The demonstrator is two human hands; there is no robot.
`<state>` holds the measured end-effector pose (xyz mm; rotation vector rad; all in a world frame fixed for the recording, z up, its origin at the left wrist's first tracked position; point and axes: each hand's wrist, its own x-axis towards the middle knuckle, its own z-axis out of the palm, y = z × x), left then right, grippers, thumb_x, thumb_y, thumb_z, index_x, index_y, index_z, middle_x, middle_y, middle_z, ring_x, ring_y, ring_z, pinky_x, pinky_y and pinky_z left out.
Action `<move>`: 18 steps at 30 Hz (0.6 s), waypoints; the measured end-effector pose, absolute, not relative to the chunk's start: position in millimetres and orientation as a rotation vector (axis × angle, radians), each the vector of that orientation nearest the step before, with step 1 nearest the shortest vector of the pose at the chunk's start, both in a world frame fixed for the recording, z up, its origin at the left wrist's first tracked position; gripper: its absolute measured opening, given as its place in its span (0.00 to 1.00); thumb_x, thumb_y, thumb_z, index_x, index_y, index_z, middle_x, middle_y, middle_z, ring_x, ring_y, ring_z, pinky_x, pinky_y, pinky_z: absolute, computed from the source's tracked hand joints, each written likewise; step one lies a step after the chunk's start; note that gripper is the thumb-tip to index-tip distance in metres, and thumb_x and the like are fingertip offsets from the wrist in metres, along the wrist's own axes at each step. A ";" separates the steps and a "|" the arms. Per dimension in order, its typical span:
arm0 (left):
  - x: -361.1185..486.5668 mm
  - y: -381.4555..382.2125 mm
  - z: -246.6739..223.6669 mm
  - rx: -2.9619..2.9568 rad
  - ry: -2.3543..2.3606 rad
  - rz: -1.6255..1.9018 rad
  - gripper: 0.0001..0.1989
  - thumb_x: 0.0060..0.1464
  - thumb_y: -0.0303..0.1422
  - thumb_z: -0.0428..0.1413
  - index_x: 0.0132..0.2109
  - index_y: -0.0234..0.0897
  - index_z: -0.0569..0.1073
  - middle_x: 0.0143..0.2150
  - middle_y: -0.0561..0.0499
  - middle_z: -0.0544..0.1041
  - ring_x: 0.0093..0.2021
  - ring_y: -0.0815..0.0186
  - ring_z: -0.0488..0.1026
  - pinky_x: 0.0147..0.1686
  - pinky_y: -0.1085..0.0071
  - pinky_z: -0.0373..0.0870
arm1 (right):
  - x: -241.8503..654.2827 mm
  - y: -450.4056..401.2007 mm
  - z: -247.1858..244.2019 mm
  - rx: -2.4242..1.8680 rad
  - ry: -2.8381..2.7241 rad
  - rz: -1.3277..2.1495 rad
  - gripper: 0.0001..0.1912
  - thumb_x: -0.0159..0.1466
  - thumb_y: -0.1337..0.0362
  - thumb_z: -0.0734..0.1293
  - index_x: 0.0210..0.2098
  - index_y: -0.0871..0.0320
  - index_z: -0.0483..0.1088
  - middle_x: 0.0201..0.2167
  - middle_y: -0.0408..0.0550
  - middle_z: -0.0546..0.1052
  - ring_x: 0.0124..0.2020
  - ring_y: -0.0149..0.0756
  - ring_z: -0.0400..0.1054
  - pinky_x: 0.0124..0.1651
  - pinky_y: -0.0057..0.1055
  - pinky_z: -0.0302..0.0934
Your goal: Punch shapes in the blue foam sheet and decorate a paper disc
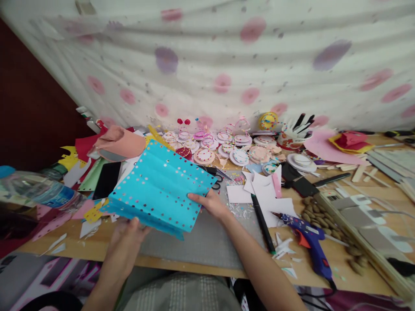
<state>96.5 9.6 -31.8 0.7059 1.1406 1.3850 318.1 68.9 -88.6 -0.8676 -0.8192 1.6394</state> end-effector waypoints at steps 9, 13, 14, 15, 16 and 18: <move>81.0 9.8 -23.2 0.699 1.202 1.242 0.27 0.34 0.31 0.72 0.46 0.36 0.76 0.43 0.45 0.82 0.45 0.52 0.79 0.39 0.66 0.80 | 326.4 76.4 -78.0 -0.826 -0.483 1.523 0.31 0.48 0.62 0.77 0.50 0.52 0.70 0.49 0.46 0.79 0.46 0.47 0.75 0.49 0.45 0.69; 72.1 9.0 -27.4 0.682 1.225 1.205 0.31 0.35 0.31 0.72 0.50 0.38 0.75 0.43 0.46 0.82 0.47 0.50 0.78 0.40 0.64 0.81 | 325.1 78.7 -80.5 -0.835 -0.481 1.558 0.28 0.48 0.60 0.77 0.49 0.54 0.71 0.46 0.48 0.80 0.43 0.48 0.76 0.48 0.46 0.70; 69.8 8.1 -27.6 0.676 1.231 1.187 0.31 0.35 0.31 0.72 0.50 0.39 0.75 0.43 0.46 0.82 0.47 0.50 0.78 0.41 0.63 0.80 | 324.8 78.7 -80.7 -0.834 -0.477 1.567 0.28 0.48 0.60 0.77 0.48 0.54 0.72 0.45 0.49 0.80 0.42 0.48 0.76 0.47 0.46 0.70; 66.9 6.9 -27.1 0.670 1.234 1.164 0.31 0.34 0.31 0.72 0.49 0.40 0.76 0.42 0.46 0.83 0.47 0.48 0.78 0.42 0.61 0.80 | 325.0 78.5 -80.6 -0.832 -0.470 1.577 0.28 0.47 0.59 0.77 0.47 0.55 0.72 0.44 0.49 0.81 0.41 0.49 0.76 0.47 0.46 0.70; 63.1 5.5 -25.5 0.658 1.225 1.142 0.29 0.33 0.31 0.72 0.48 0.41 0.77 0.41 0.47 0.83 0.47 0.47 0.78 0.43 0.58 0.80 | 325.8 78.1 -80.3 -0.829 -0.465 1.589 0.28 0.47 0.59 0.77 0.46 0.55 0.72 0.43 0.49 0.81 0.40 0.49 0.77 0.46 0.46 0.70; 52.6 2.9 -19.2 0.604 1.175 1.109 0.23 0.35 0.37 0.71 0.43 0.43 0.80 0.41 0.47 0.83 0.48 0.44 0.77 0.45 0.52 0.78 | 329.1 76.5 -78.8 -0.819 -0.472 1.638 0.27 0.46 0.59 0.77 0.46 0.56 0.73 0.41 0.51 0.81 0.39 0.49 0.77 0.45 0.46 0.70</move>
